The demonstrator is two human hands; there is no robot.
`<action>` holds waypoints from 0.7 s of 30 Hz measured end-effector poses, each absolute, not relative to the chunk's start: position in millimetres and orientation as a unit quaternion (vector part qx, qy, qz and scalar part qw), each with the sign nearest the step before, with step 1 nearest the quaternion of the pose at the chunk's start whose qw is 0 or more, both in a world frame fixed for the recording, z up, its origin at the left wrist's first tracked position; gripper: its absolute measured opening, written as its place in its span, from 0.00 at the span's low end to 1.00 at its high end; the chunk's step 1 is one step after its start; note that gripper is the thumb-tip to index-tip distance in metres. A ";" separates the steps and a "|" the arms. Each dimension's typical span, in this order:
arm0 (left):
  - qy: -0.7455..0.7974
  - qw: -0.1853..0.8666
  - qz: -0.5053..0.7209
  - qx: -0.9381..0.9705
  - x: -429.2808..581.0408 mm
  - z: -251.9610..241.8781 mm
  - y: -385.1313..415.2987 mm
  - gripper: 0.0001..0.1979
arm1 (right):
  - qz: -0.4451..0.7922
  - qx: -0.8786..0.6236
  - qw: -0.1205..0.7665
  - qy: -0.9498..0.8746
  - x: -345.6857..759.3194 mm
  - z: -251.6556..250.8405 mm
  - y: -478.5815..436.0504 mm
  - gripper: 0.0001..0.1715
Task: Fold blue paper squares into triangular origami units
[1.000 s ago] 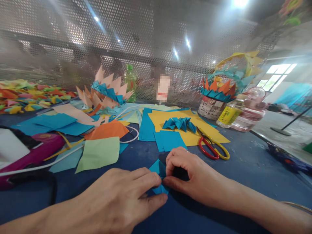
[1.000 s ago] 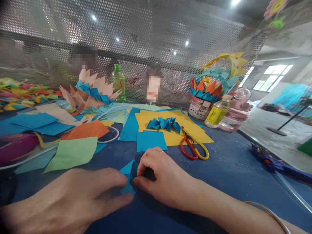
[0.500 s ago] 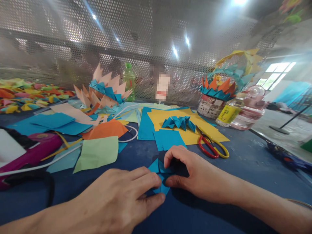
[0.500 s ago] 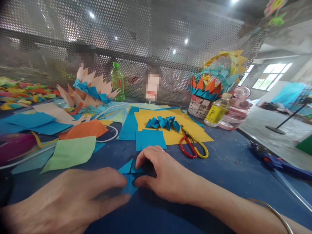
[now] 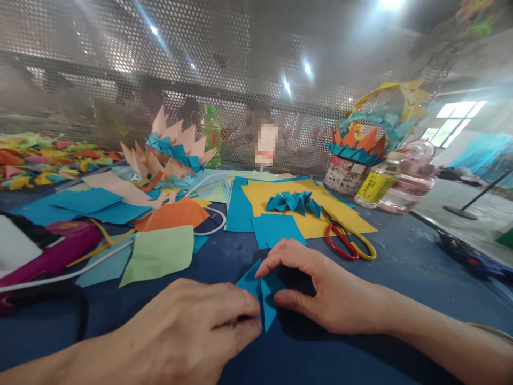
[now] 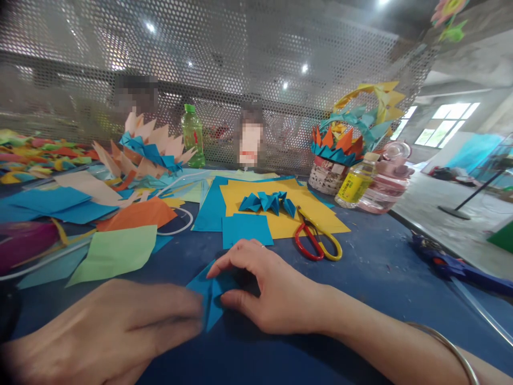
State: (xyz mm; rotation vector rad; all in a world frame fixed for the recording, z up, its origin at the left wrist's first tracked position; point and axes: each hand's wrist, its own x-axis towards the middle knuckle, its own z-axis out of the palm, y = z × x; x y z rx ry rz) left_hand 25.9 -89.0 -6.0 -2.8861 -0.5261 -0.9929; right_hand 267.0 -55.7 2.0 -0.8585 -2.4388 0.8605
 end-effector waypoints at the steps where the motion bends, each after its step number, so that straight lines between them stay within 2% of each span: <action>1: -0.165 0.019 -0.331 -0.929 25.7 -5.8 -87.5 0.19 | 0.300 -0.304 0.206 -0.880 267.1 1.0 -56.6 0.14; 5: -0.168 0.020 -0.345 -0.923 26.9 -6.3 -85.2 0.18 | 0.230 -0.316 0.210 -0.896 266.5 -0.5 -58.7 0.14; 8: -0.164 0.030 -0.353 -0.920 28.4 -5.8 -85.8 0.18 | 0.238 -0.296 0.188 -0.906 266.0 2.1 -58.8 0.17; 15: -0.176 0.039 -0.341 -0.923 27.9 -2.4 -88.6 0.17 | 0.276 -0.268 0.198 -0.901 265.3 2.6 -53.4 0.07; 21: -0.203 0.047 -0.311 -0.927 23.6 0.0 -91.9 0.18 | 0.291 -0.268 0.222 -0.891 266.5 0.2 -51.2 0.05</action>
